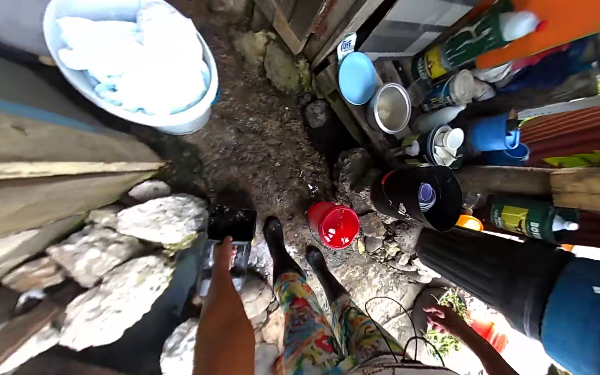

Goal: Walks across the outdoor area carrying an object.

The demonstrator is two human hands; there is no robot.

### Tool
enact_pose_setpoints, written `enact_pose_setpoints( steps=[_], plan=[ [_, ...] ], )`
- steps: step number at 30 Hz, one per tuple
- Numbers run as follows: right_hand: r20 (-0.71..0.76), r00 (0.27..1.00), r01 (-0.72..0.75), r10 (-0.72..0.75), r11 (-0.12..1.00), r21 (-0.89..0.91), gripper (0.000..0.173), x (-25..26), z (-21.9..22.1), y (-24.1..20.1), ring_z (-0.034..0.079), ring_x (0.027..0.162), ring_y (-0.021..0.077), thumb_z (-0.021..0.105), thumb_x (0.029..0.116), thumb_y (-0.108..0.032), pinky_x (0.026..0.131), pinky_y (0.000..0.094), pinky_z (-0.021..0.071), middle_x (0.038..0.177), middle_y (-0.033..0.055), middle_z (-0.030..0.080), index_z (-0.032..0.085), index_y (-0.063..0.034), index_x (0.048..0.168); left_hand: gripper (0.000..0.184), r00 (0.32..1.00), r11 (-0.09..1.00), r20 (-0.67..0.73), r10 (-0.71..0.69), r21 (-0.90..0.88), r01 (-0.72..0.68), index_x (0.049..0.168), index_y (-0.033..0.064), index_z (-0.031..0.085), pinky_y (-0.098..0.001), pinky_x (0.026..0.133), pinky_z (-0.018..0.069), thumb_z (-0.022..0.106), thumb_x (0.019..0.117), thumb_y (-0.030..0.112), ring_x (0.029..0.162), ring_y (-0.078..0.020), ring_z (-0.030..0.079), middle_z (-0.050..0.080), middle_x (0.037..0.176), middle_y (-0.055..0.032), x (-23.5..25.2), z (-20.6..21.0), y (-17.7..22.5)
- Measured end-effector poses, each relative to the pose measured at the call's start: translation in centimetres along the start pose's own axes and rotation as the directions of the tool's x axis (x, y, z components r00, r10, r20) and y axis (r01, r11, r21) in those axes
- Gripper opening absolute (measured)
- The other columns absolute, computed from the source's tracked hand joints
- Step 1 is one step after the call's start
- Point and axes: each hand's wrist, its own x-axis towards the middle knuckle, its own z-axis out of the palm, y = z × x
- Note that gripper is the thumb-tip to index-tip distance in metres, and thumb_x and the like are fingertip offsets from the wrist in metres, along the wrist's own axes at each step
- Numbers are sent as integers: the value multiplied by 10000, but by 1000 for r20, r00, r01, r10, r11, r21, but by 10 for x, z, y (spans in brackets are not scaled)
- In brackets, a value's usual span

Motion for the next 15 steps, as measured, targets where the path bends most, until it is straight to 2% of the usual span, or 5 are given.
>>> enact_pose_setpoints(
  steps=[4,7,9,11,15],
  plan=[
    [23,1000,-3,4,1000,-10,355,3,13,4,706,979,345,562,1057,-94,874,485,568,1196,265,682,569,31,1389,523,1000,999,-13,-8,37,9,1391,-51,500,-349,727,520,420,1109,382,761,-184,604,634,1036,-189,-5,-4,0],
    [42,999,5,-5,1000,-6,354,16,23,-1,716,984,332,580,1054,-130,877,480,574,1203,239,693,593,-12,1387,570,999,993,-19,48,105,-46,1430,-78,480,-473,932,516,455,1103,388,1034,-326,660,624,1257,-294,-17,-2,0],
    [58,998,26,-27,1000,10,356,16,27,-24,717,968,318,577,1058,-142,861,469,579,1194,233,691,585,-21,1393,558,990,949,49,129,283,-138,1414,-113,498,-554,1120,410,472,1102,349,1310,-415,548,549,1397,-333,-37,-9,7],
    [71,996,59,-61,998,31,358,7,31,-55,716,972,322,574,1059,-122,864,465,578,1196,247,685,575,-5,1397,485,971,880,101,215,412,-238,1340,-104,583,-587,1135,382,514,1090,306,1334,-447,527,573,1374,-334,-64,-21,15],
    [90,983,156,-160,987,49,370,-2,34,-102,707,1008,341,557,1064,-99,890,467,570,1231,265,667,549,14,1416,411,958,874,88,272,394,-284,1326,-68,618,-581,1134,398,555,1064,243,1321,-421,551,603,1361,-296,-84,-45,21]
  ],
)
